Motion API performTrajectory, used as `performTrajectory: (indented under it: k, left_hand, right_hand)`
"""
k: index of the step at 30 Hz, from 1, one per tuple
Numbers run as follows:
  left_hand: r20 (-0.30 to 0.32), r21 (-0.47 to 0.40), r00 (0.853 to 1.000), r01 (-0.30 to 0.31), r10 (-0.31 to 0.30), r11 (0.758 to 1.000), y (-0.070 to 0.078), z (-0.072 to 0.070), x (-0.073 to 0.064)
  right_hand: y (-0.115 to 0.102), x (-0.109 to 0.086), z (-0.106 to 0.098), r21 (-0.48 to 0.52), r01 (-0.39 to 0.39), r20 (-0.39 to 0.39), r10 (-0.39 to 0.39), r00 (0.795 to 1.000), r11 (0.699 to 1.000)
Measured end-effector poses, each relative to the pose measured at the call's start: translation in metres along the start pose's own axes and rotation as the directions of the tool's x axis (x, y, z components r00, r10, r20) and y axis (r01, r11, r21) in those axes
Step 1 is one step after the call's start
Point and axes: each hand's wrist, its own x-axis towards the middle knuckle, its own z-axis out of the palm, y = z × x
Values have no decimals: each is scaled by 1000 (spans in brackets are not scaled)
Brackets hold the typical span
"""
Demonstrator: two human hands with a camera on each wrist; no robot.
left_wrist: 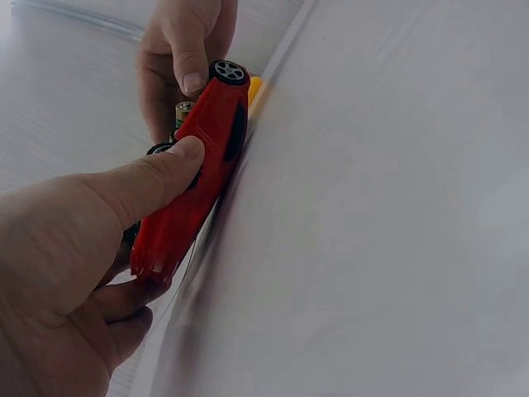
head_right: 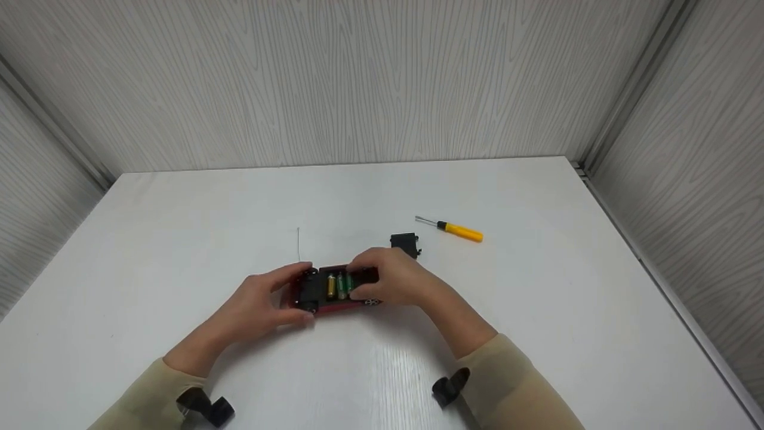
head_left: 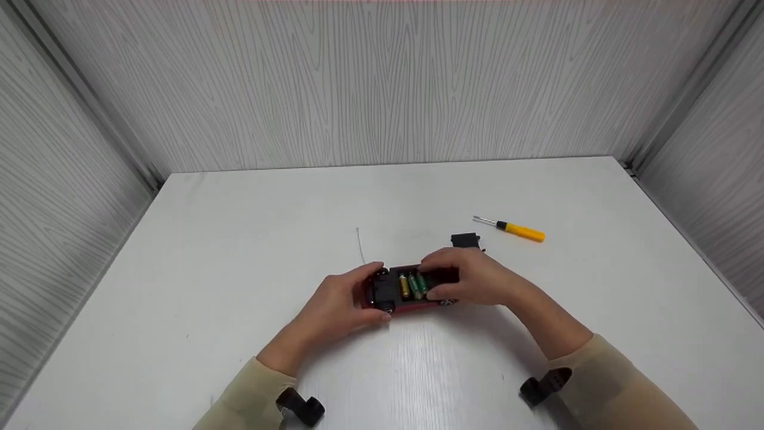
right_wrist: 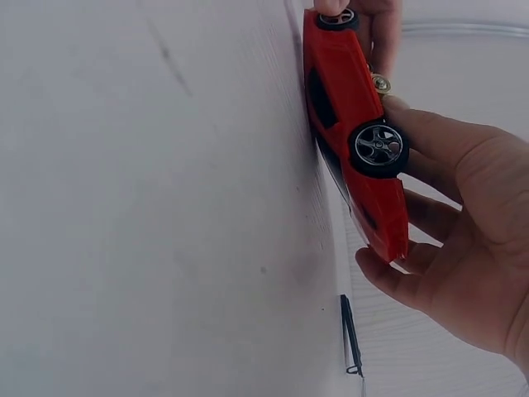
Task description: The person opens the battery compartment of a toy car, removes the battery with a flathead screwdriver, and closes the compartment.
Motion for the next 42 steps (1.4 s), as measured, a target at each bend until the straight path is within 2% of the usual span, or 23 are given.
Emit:
performTrajectory:
  k: [13,21,31,42]
  left_hand:
    - [7,5,1000,14,-14,1000,2,-1,0]
    - [-6,4,1000,-8,8,1000,2,-2,-1]
    - [-7,-8,1000,-3,3,1000,2,0,0]
    - [-10,0,1000,-17,17,1000,3,0,0]
  right_hand:
    - [-5,6,-3,-89,18,32,-16,999,996]
    - [-4,8,-1,-87,59,30,-56,998,994]
    - [-4,9,-6,-85,32,54,-28,998,996]
    - [-1,8,-8,-91,56,78,-49,996,994]
